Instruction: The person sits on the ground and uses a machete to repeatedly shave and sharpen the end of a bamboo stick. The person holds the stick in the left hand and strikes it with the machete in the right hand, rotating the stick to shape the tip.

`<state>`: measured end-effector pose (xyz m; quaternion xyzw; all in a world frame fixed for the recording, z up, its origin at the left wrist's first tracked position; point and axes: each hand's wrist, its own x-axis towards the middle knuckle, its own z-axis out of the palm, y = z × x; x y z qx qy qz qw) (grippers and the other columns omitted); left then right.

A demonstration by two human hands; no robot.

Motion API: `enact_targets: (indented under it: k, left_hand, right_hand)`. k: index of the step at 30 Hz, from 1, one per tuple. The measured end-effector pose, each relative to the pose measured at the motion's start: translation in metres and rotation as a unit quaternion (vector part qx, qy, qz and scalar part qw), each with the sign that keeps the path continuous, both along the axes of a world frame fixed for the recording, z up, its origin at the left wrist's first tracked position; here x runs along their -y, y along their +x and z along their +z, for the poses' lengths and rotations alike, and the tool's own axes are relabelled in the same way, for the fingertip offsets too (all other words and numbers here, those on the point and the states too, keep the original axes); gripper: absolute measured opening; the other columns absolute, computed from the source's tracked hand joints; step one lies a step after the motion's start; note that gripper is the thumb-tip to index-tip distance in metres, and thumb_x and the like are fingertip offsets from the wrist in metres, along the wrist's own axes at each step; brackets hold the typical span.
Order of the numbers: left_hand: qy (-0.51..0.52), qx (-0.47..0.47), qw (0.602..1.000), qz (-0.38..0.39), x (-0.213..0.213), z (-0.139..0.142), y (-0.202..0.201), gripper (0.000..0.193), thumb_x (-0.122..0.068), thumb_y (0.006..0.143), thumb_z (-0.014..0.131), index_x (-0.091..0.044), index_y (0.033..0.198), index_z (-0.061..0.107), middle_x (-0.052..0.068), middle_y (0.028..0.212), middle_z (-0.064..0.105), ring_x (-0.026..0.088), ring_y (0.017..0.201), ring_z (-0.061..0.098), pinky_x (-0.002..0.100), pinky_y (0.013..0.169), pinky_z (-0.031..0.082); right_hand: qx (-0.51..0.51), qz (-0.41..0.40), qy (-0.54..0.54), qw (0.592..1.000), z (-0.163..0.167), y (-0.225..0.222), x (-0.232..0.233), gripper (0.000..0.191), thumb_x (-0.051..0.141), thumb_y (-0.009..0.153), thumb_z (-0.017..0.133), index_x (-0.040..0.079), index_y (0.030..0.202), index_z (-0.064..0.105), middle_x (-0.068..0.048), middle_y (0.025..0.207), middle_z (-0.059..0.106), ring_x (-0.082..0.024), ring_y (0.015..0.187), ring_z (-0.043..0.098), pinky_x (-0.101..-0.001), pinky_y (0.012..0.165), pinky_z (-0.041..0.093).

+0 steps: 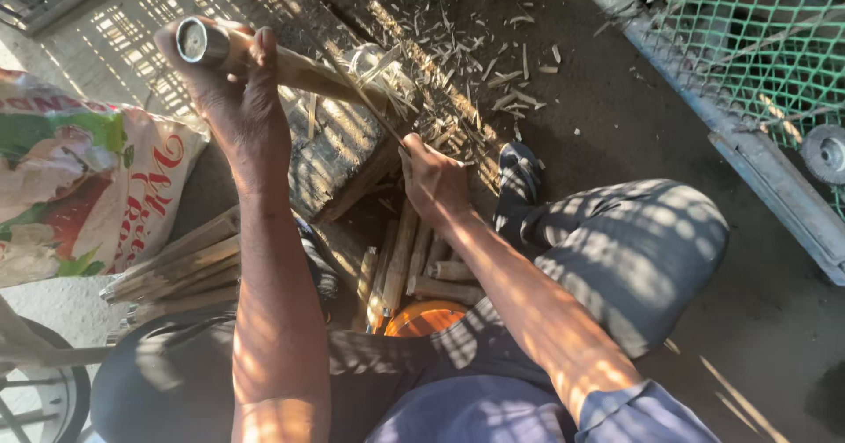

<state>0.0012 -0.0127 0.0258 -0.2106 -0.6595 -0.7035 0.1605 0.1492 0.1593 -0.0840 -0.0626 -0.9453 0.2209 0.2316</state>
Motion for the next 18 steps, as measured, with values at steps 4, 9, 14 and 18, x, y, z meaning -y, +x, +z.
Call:
enact_targets:
  k: [4, 9, 14, 18]
  left_hand:
    - [-0.043, -0.009, 0.999, 0.003, -0.001, 0.002, 0.003, 0.048, -0.007, 0.114, 0.071, -0.015, 0.143, 0.034, 0.007, 0.129, 0.057, 0.017, 0.123, 0.061, 0.038, 0.108, 0.061]
    - [-0.035, -0.004, 0.999, -0.035, -0.004, 0.007, 0.010, 0.037, -0.007, 0.118, 0.068, -0.015, 0.138, 0.037, 0.007, 0.122, 0.058, 0.018, 0.117, 0.061, 0.040, 0.107, 0.057]
    - [-0.024, 0.007, 0.999, -0.042, -0.006, 0.012, 0.010, 0.045, -0.006, 0.116, 0.068, -0.016, 0.142, 0.033, 0.008, 0.125, 0.055, 0.019, 0.119, 0.061, 0.043, 0.109, 0.055]
    - [-0.032, 0.027, 0.999, -0.014, 0.000, 0.009, 0.001, 0.053, -0.007, 0.109, 0.070, -0.017, 0.144, 0.031, 0.011, 0.133, 0.051, 0.023, 0.128, 0.059, 0.046, 0.114, 0.057]
  right_hand:
    - [0.008, -0.109, -0.029, 0.994, -0.004, -0.003, -0.007, 0.029, 0.038, 0.108, 0.054, 0.013, 0.097, 0.064, -0.003, 0.060, 0.060, -0.018, 0.048, 0.059, -0.0333, 0.042, 0.046]
    - [0.031, -0.021, -0.119, 0.992, -0.003, -0.004, -0.017, 0.033, 0.035, 0.112, 0.048, 0.006, 0.111, 0.064, -0.005, 0.056, 0.059, -0.013, 0.041, 0.056, -0.0279, 0.033, 0.041]
    - [0.108, -0.077, -0.146, 0.980, -0.015, -0.008, -0.006, 0.021, 0.022, 0.108, 0.050, 0.007, 0.112, 0.065, -0.006, 0.062, 0.062, -0.014, 0.042, 0.060, -0.0284, 0.031, 0.045]
    - [-0.442, 0.015, 0.009, 0.897, -0.018, -0.012, -0.002, 0.012, 0.013, 0.117, 0.061, 0.005, 0.110, 0.063, -0.016, 0.077, 0.067, -0.032, 0.068, 0.069, -0.0457, 0.057, 0.059]
